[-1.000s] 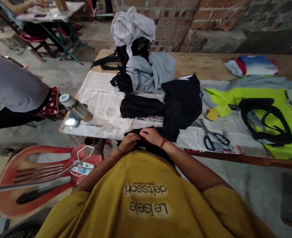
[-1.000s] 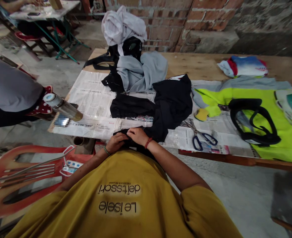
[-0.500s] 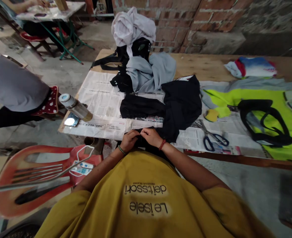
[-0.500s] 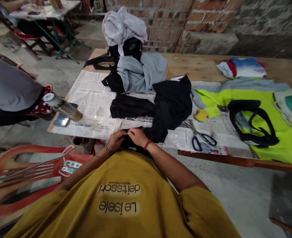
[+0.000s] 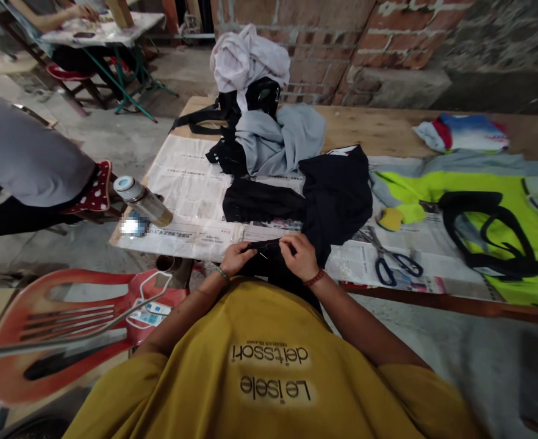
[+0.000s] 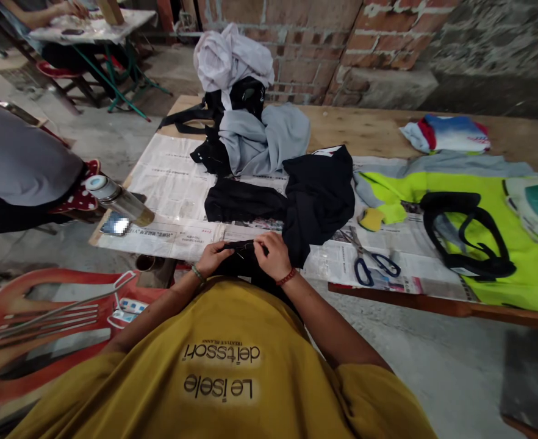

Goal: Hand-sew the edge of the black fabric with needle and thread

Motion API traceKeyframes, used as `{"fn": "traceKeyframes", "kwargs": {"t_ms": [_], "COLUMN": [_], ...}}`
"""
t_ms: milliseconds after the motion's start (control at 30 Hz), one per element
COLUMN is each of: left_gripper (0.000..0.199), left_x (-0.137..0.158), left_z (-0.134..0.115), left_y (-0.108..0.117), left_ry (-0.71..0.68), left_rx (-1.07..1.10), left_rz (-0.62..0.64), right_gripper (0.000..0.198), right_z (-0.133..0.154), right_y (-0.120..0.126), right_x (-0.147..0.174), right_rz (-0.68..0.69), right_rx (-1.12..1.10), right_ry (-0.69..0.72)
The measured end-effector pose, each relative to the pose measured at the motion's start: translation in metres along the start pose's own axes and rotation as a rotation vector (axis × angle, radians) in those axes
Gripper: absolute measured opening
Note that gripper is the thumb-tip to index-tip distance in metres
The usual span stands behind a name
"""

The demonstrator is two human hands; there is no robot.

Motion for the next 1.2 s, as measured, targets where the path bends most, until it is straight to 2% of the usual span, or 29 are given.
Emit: {"fn": "traceKeyframes", "kwargs": {"t_ms": [100,200,367,567,900,1100,1200], "left_gripper": [0.024,0.024,0.023,0.023,0.025,0.021,0.019], "left_x": [-0.001,-0.002,-0.002,-0.003,-0.001,-0.003,-0.006], "left_z": [0.002,0.002,0.0,-0.002,-0.002,0.0,-0.001], "left_y": [0.001,0.001,-0.003,-0.003,-0.004,0.001,0.004], "left_ry": [0.044,0.041,-0.045,-0.133,-0.118,-0.064,-0.082], "left_rx": [0.046,0.052,-0.022,-0.114,-0.028,0.038,0.02], "left_rz": [-0.006,-0.001,0.067,0.09,0.126,0.065,0.006], "right_gripper": [0.03,0.032,0.025,0.024,0.025,0.027,0.029], "right_z": [0.014,0.019,0.009,0.009,0.017,0.021,0.024], "right_y": [-0.019,-0.043,-0.055,-0.062,-0.064,-0.072,-0.075], "right_x": [0.022,0.039,0.037,0.028,0.012,0.008,0.004], "right_rz": [0.149,0.27,0.222,0.23,0.164,0.21,0.251], "right_rx": [0.034,0.055,0.037,-0.018,-0.082,-0.024,0.032], "right_ry": [0.086,0.094,0.007,0.054,0.133,0.212,0.288]}}
Point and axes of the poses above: each hand's wrist, its own x-axis away from the middle knuckle, its own y-axis out of the back of the hand, z = x × y, the point moved 7 cm from there along -x, towards the middle knuckle, and after that the axes turned 15 degrees about y, right-handed, at the moved point
